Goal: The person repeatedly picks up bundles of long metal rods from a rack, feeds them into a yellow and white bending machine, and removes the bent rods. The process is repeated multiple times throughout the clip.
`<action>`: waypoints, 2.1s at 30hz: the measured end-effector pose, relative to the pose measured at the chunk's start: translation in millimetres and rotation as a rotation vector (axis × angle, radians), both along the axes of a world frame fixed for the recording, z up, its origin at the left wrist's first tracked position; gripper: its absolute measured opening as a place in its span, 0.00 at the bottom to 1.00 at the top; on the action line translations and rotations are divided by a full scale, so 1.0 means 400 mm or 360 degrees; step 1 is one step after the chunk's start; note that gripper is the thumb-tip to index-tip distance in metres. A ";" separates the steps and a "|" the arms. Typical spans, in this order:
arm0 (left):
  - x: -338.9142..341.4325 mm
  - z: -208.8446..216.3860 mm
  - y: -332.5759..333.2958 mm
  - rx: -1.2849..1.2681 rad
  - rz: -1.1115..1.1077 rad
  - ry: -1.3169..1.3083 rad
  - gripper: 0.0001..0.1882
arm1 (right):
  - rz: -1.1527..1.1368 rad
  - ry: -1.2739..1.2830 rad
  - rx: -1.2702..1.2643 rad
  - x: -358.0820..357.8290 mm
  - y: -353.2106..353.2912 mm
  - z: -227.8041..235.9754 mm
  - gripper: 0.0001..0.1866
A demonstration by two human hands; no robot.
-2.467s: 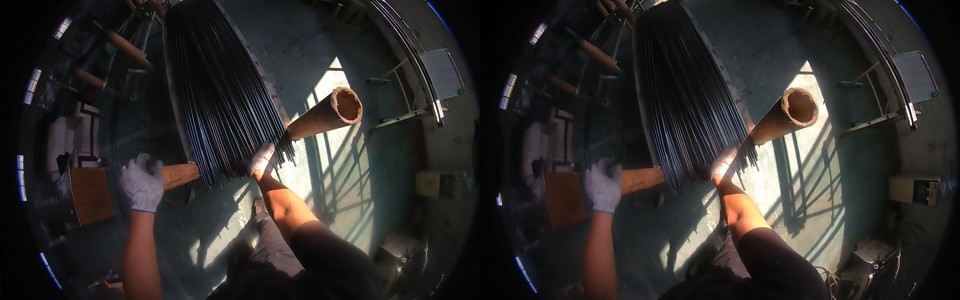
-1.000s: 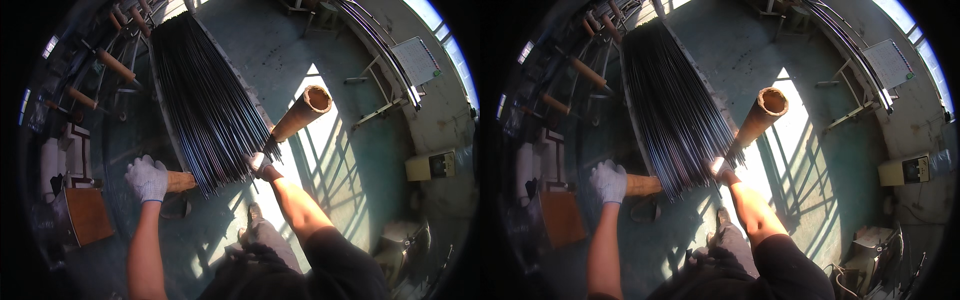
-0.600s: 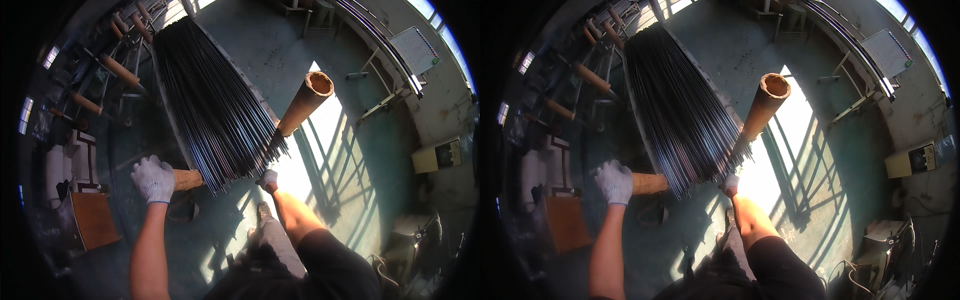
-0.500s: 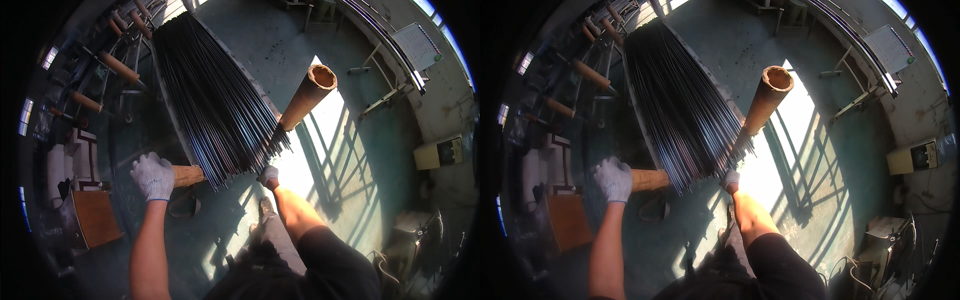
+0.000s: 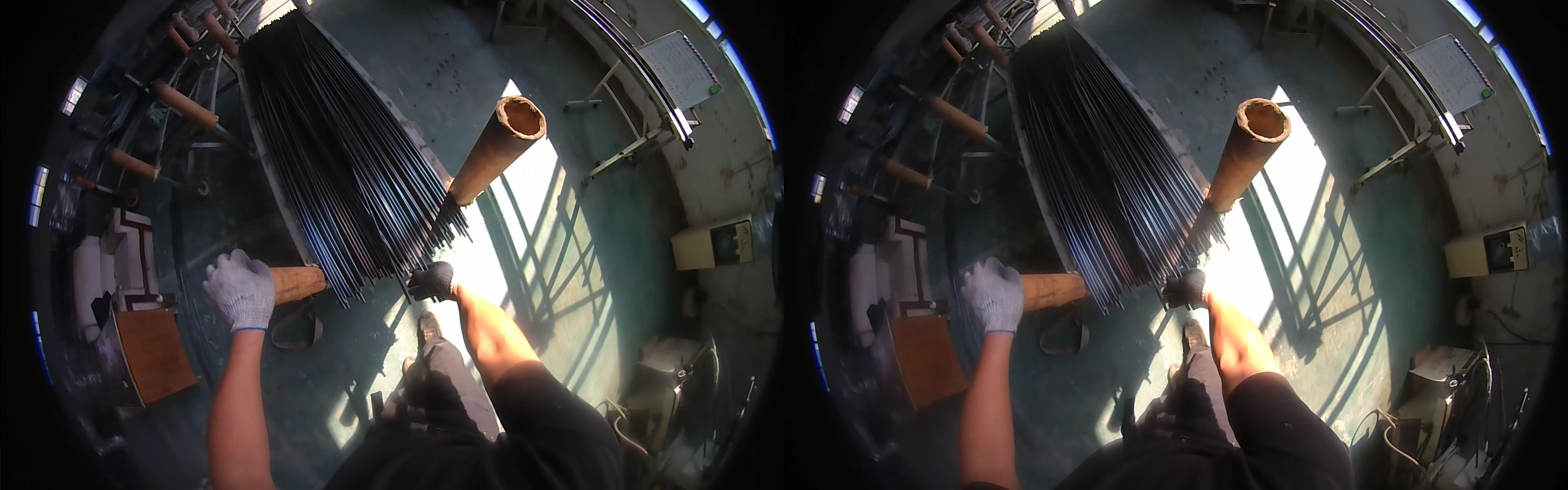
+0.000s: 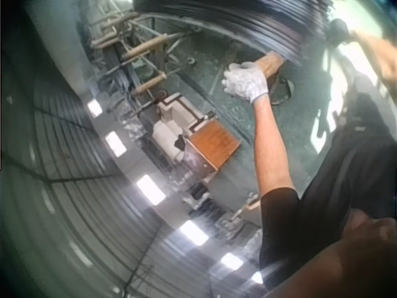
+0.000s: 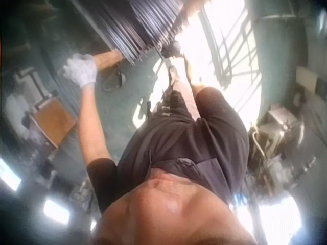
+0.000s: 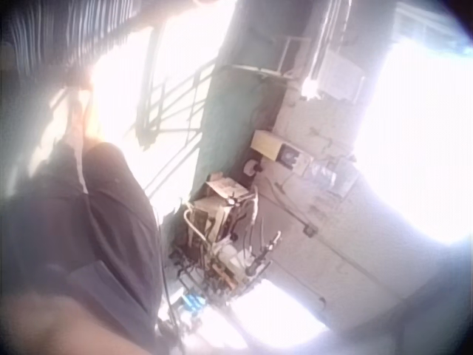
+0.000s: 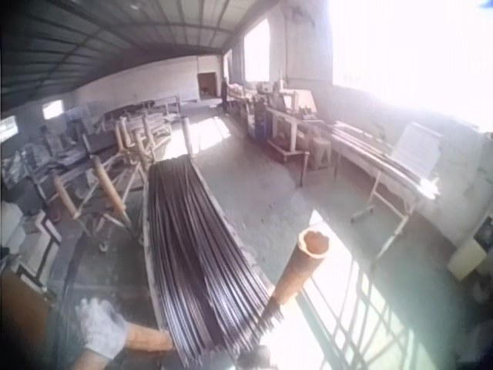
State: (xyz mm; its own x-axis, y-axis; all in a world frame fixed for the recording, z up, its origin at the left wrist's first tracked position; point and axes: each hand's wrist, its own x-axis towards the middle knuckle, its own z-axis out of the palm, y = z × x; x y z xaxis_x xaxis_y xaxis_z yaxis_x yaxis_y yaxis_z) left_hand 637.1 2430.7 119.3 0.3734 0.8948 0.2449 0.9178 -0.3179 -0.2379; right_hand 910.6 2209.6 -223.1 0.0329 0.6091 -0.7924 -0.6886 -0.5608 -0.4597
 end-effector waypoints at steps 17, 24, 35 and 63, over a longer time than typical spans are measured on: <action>0.035 0.014 0.007 -0.0091 0.0069 0.0031 0.12 | 0.0443 -0.0932 -0.0024 -0.086 0.066 -0.125 0.23; 0.044 0.014 0.012 -0.0046 0.0001 0.0027 0.12 | 0.0496 -0.1084 0.0099 -0.132 0.065 -0.097 0.20; 0.023 0.008 -0.005 -0.0097 0.0001 0.0055 0.12 | 0.0849 -0.1306 -0.0186 -0.261 0.093 -0.128 0.30; 0.056 -0.534 -0.860 -0.3361 0.1043 -0.2520 0.15 | 0.0792 -0.1784 -0.1776 -1.132 -1.878 0.771 0.24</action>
State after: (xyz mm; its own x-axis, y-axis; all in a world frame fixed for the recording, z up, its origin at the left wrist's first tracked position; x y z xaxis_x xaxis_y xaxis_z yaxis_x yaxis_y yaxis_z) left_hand 659.4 2086.7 -94.2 0.6290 0.1354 -0.7655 0.1196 0.9562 0.2673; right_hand 457.7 1458.4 85.3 0.8400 -0.0809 -0.5365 0.0217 -0.9830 0.1823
